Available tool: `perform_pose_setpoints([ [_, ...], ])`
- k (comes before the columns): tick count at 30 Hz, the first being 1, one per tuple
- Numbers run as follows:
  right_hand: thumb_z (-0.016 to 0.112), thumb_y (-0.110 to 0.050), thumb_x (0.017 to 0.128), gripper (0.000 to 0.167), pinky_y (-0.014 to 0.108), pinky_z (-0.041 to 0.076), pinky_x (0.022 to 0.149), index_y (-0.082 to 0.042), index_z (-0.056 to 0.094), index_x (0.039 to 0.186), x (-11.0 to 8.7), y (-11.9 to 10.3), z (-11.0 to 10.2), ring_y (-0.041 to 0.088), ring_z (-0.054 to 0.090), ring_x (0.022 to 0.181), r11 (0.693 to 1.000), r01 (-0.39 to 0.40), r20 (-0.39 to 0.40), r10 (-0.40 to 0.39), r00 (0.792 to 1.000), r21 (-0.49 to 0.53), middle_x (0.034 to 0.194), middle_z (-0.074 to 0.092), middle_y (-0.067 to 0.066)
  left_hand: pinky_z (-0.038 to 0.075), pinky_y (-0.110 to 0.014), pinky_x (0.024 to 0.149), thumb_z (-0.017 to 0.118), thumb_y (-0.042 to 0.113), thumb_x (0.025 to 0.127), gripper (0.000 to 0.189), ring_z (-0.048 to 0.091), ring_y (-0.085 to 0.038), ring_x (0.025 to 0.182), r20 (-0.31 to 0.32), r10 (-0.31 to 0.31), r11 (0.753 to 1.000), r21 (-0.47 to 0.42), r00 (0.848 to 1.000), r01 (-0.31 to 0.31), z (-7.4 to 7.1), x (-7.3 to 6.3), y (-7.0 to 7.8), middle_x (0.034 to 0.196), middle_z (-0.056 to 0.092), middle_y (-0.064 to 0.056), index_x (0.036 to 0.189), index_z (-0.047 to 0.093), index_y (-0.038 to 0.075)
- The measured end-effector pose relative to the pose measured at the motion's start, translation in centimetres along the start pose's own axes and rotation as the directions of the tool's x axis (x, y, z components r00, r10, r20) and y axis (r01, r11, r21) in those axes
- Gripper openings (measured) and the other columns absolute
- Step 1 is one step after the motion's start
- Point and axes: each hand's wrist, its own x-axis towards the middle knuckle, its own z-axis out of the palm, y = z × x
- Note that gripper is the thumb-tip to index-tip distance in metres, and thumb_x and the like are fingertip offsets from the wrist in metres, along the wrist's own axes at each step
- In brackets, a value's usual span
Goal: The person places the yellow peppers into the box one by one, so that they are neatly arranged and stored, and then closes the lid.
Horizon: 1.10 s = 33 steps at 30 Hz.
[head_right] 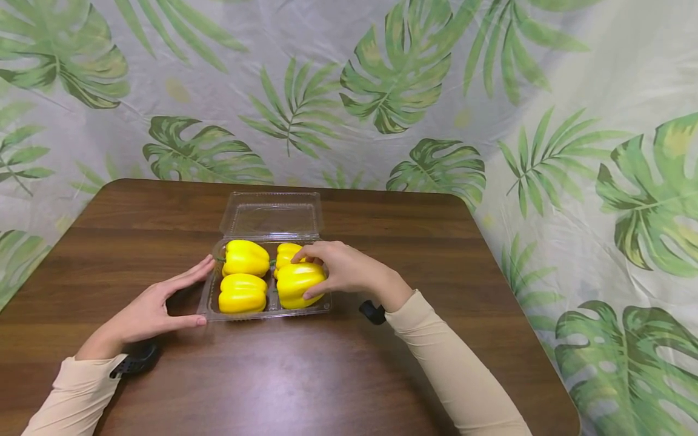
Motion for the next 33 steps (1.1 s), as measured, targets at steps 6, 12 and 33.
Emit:
perform_pose_setpoints([
  [6, 0.094, -0.033, 0.084, 0.066, 0.044, 0.054, 0.108, -0.011, 0.065, 0.139, 0.1, 0.1, 0.1, 0.021, 0.063, 0.12, 1.0, -0.018, 0.012, 0.017, 1.0, 0.01, 0.133, 0.069, 0.004, 0.034, -0.075, 0.116, 0.092, 0.038, 0.086, 0.101, 0.037, -0.047, 0.157, 0.0, -0.001, 1.0, 0.0, 1.0, 0.001, 0.0, 0.0, 0.1, 0.179, 0.027, -0.002, 0.169, 0.036, 0.03],
  [12, 0.088, -0.038, 0.091, 0.063, 0.044, 0.054, 0.106, -0.013, 0.064, 0.144, 0.0, -0.3, -0.5, 0.02, 0.062, 0.119, 0.999, -0.034, 0.06, 0.033, 0.998, 0.008, 0.138, 0.067, 0.003, 0.035, -0.074, 0.115, 0.092, 0.039, 0.086, 0.101, 0.038, -0.046, 0.157, -0.003, -0.001, 1.0, 0.009, 1.0, 0.001, -0.1, 0.0, 0.2, 0.179, 0.028, -0.002, 0.169, 0.036, 0.029],
  [33, 0.091, -0.025, 0.088, 0.055, 0.04, 0.058, 0.102, -0.013, 0.069, 0.137, 1.8, -1.6, -1.7, 0.022, 0.066, 0.115, 0.993, -0.12, 0.199, 0.115, 0.973, 0.011, 0.128, 0.072, 0.002, 0.035, -0.037, 0.123, 0.091, 0.041, 0.086, 0.1, 0.039, -0.034, 0.158, -0.012, 0.005, 0.999, 0.047, 1.0, -0.004, 0.1, -0.2, 0.3, 0.179, 0.028, 0.003, 0.169, 0.036, 0.033],
])
